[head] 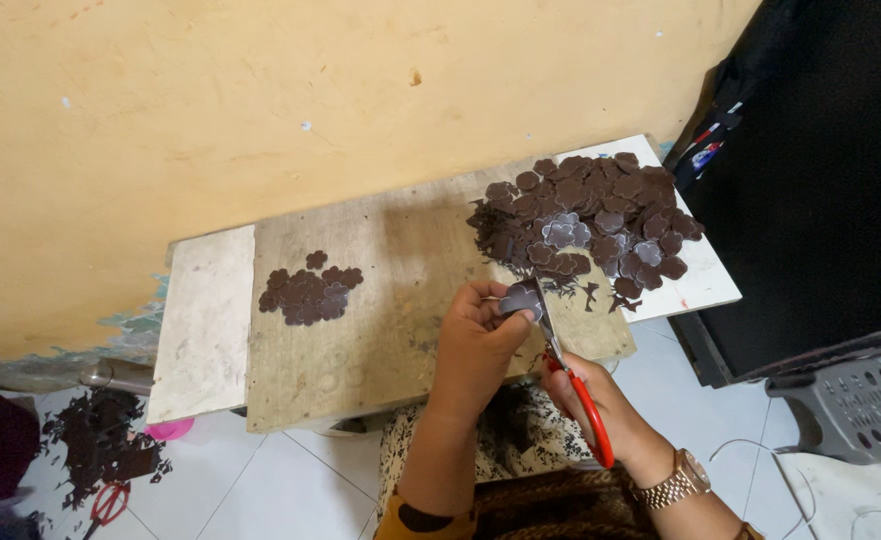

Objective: The person uses red-handled scissors to cut flower-shaped pieces from a dark sheet of material. They hold the material with the left hand and cut with the right, placing finished pieces on a wooden board and discarding scraps to the floor.

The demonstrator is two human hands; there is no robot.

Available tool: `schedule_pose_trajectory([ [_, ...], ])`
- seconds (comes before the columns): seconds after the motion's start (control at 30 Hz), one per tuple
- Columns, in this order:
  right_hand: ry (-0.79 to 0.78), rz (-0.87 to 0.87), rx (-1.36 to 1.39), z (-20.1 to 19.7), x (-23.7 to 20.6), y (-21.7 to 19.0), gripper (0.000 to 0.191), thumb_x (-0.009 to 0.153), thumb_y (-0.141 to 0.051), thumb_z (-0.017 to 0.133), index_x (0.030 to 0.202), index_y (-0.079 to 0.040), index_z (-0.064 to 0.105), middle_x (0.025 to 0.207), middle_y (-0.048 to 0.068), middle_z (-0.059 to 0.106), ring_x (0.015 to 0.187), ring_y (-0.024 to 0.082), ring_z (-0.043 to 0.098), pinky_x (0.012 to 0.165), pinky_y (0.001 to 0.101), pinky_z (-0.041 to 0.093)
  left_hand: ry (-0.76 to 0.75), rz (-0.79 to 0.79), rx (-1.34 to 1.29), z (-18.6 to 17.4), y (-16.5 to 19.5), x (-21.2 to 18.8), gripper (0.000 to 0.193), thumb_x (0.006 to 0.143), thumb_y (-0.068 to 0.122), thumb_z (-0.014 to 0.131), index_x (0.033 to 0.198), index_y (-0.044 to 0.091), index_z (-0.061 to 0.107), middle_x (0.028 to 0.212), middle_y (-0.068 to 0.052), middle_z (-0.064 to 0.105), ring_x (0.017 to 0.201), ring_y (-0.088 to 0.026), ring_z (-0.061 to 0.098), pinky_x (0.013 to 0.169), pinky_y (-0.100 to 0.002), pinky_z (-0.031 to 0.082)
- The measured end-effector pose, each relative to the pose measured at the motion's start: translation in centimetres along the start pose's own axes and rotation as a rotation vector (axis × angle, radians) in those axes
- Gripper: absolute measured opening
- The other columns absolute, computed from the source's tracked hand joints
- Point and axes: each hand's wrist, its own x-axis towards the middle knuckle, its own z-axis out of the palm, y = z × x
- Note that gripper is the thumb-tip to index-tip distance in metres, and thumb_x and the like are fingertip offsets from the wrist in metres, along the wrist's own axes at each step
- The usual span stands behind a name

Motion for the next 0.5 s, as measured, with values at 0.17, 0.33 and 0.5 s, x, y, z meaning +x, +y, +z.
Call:
schedule_pose_trajectory([
  [0.17, -0.001, -0.016, -0.034, -0.12, -0.1, -0.06, 0.053, 0.096, -0.061, 0.046, 0.086, -0.01, 0.058, 0.065, -0.007, 0.044, 0.058, 0.006, 0.041, 0.051, 0.0244, 0.037, -0.001, 0.014, -0.009, 0.08, 0.18, 0.1, 0.03, 0.086, -0.001, 0.072, 0.111, 0.0, 0.056, 0.093, -0.006, 0.071, 0.077, -0.007, 0.063, 0.065, -0.021, 0.05],
  [0.33, -0.023, -0.028, -0.045, -0.41, -0.22, -0.6, 0.054, 0.097, -0.062, 0.047, 0.083, -0.01, 0.055, 0.065, -0.007, 0.043, 0.057, 0.007, 0.039, 0.05, 0.0247, 0.034, 0.025, 0.01, 0.061, 0.01, 0.45, 0.16, 0.03, 0.085, 0.001, 0.073, 0.111, 0.001, 0.057, 0.091, -0.006, 0.072, 0.075, -0.008, 0.062, 0.062, -0.022, 0.05],
  [0.5, -0.057, -0.061, -0.037, -0.61, -0.25, -0.34, 0.051, 0.098, -0.059, 0.049, 0.084, -0.01, 0.055, 0.066, -0.007, 0.042, 0.058, 0.006, 0.039, 0.051, 0.0245, 0.035, 0.038, 0.017, 0.039, -0.02, 0.8, 0.11, 0.033, 0.084, 0.001, 0.074, 0.112, 0.001, 0.057, 0.091, -0.007, 0.073, 0.076, -0.008, 0.064, 0.066, -0.022, 0.051],
])
